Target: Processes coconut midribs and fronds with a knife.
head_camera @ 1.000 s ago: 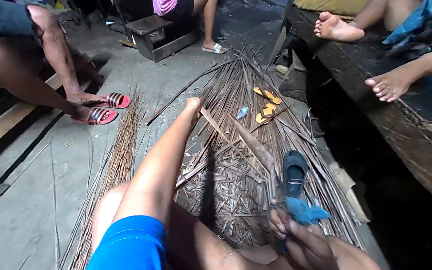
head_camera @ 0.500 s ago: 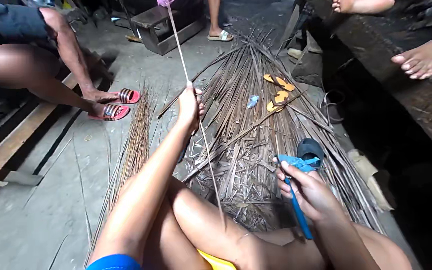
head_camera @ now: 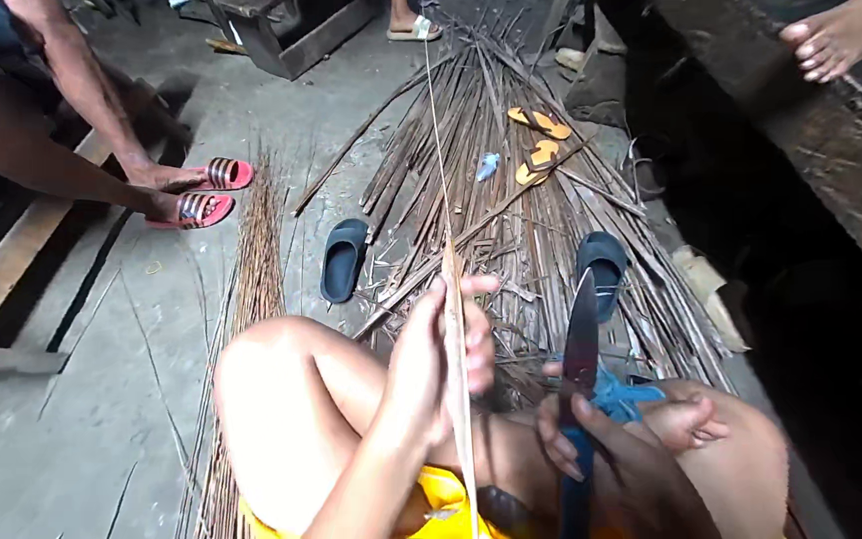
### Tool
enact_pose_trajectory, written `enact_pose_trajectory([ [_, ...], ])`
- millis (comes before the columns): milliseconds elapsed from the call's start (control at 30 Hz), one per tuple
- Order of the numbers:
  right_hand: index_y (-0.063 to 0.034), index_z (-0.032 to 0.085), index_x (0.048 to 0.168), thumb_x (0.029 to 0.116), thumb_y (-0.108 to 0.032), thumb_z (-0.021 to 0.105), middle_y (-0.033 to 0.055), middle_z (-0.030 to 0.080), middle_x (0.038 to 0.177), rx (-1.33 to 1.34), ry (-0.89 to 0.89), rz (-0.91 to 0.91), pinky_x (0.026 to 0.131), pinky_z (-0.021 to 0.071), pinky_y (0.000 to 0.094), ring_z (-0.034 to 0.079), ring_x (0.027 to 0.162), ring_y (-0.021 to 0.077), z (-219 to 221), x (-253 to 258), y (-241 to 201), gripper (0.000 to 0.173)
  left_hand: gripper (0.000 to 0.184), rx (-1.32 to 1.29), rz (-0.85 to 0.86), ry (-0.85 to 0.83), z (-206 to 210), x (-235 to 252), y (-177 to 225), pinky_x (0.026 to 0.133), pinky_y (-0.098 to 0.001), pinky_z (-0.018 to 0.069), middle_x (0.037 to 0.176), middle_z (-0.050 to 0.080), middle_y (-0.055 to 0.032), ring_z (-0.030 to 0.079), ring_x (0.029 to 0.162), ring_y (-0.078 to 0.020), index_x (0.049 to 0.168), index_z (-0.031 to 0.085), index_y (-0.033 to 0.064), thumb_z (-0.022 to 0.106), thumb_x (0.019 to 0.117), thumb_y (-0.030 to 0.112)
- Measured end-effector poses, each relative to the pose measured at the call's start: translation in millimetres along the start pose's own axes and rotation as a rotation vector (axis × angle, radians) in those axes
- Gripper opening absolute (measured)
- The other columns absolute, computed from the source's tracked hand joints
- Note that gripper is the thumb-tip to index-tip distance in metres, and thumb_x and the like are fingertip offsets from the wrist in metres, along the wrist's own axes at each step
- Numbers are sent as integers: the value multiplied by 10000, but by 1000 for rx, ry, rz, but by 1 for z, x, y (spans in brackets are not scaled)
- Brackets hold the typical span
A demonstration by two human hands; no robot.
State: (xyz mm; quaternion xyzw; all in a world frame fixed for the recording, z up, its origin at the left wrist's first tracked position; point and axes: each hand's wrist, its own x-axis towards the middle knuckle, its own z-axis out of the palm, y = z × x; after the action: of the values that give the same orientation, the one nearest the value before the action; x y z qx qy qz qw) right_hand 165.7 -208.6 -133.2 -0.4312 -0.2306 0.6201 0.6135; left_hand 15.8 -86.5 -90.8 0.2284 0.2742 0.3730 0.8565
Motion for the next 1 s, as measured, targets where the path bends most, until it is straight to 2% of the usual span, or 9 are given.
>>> enact_pose_trajectory([
  [100,-144,669,1205,1003,-579,495,-36,724,837,-39,-45,-2,567,506,154,609,617,-7,-3,-6,-6,510,513,38,10,-79,-3,-34,-15,414,-120,440,592,507,99,491,437,25,1206,573,61,118,1108,277],
  [167,-164,692,1184,1004,-640,431,-59,704,810,11,-89,7,601,508,168,614,648,4,-2,-4,-9,572,458,195,50,-51,-3,-38,-11,399,-95,396,590,456,128,433,425,56,1235,565,51,162,1109,230],
  [333,-136,743,1051,1010,-301,618,-30,704,798,300,-198,91,654,581,211,683,702,56,2,2,-14,211,493,307,-121,-82,-19,-37,18,394,-85,336,580,431,145,377,419,70,1167,635,100,167,1099,240],
  [400,-140,719,971,1018,-211,603,-47,692,745,160,-159,99,572,571,181,665,624,29,15,-2,-23,144,446,234,-242,-163,-25,-47,19,394,-80,341,574,438,155,396,421,80,1100,648,141,226,1099,287],
  [467,-123,662,1032,1022,-145,594,-30,722,767,-6,-181,58,536,578,200,678,604,47,22,-4,-27,72,380,305,-274,-189,-29,-60,15,406,-75,330,588,435,178,390,444,97,1047,651,169,299,1103,300],
  [567,-133,623,1079,1015,-143,617,-38,756,797,-69,-262,104,517,593,192,710,601,52,32,-5,-28,64,333,766,-112,-209,-32,-81,3,455,-78,300,633,405,173,352,507,109,973,582,157,306,1125,267],
  [667,-145,609,940,1009,-125,602,-78,687,696,-81,-284,174,481,532,147,633,533,-1,37,-4,-14,72,378,1195,106,-245,-32,-96,-10,528,-154,391,667,519,1,458,561,7,941,606,-8,345,1122,197],
  [767,-153,603,853,991,-99,572,-88,627,624,-115,-202,279,429,446,120,541,465,-33,43,-3,-3,151,304,1541,187,-138,-25,-103,-22,573,-248,487,663,582,-86,580,592,-119,943,615,-39,386,1072,113],
  [1000,-140,608,870,963,-54,600,-101,646,641,-224,-53,-8,448,473,122,562,485,-37,43,-1,11,126,128,1904,408,106,-19,-104,-47,465,-278,495,619,600,-100,597,474,-180,936,641,-42,541,920,36],
])
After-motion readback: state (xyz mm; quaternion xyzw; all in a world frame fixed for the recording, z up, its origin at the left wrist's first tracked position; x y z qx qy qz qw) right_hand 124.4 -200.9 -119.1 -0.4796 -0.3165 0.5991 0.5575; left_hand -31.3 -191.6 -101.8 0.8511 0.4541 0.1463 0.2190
